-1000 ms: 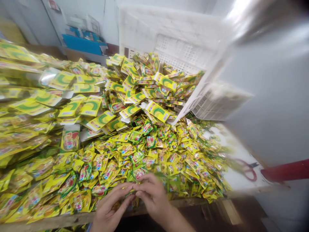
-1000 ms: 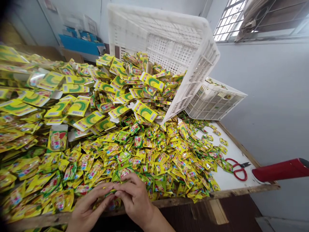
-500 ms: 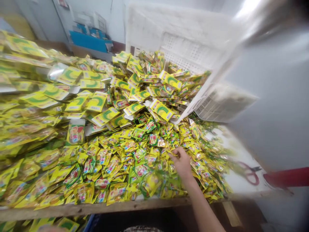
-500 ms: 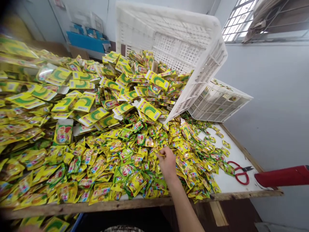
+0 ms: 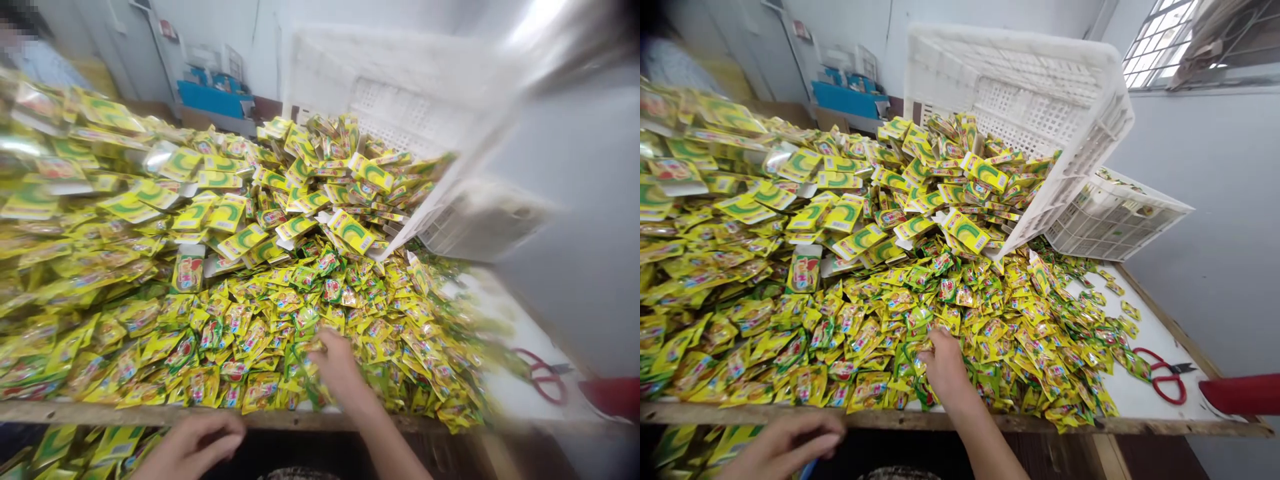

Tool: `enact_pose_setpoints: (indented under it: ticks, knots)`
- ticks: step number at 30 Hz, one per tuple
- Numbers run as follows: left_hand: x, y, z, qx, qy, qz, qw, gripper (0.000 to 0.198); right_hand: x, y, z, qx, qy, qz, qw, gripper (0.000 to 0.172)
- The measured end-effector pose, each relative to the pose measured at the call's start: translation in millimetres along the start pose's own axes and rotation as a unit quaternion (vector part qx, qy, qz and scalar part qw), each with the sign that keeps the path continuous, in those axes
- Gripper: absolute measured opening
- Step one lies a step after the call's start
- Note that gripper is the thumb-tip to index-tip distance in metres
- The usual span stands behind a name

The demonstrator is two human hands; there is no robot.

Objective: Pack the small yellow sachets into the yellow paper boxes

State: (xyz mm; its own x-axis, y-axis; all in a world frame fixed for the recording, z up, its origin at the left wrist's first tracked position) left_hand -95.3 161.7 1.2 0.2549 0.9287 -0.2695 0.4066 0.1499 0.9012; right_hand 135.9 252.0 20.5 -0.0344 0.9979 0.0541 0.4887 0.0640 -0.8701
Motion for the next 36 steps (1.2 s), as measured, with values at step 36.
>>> enact_pose_setpoints:
  ticks: [36]
  knots:
    - [63.0, 142.1, -148.9, 0.343, 0.392, 0.112, 0.846, 0.050, -19.4, -2.8, -29.0, -0.118, -0.076, -0.134, 0.981, 0.030]
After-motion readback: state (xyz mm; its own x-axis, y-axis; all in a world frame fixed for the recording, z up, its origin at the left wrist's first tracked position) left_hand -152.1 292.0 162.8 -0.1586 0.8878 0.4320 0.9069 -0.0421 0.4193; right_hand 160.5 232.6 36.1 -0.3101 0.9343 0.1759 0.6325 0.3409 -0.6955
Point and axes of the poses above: each hand's wrist, its own x-axis towards the middle knuckle, its own z-axis out of the palm, y = z × x, the point moved 9 cm from there along x, towards the middle knuckle, and after that the axes turned 3 degrees about y, right-handed, at the moved point
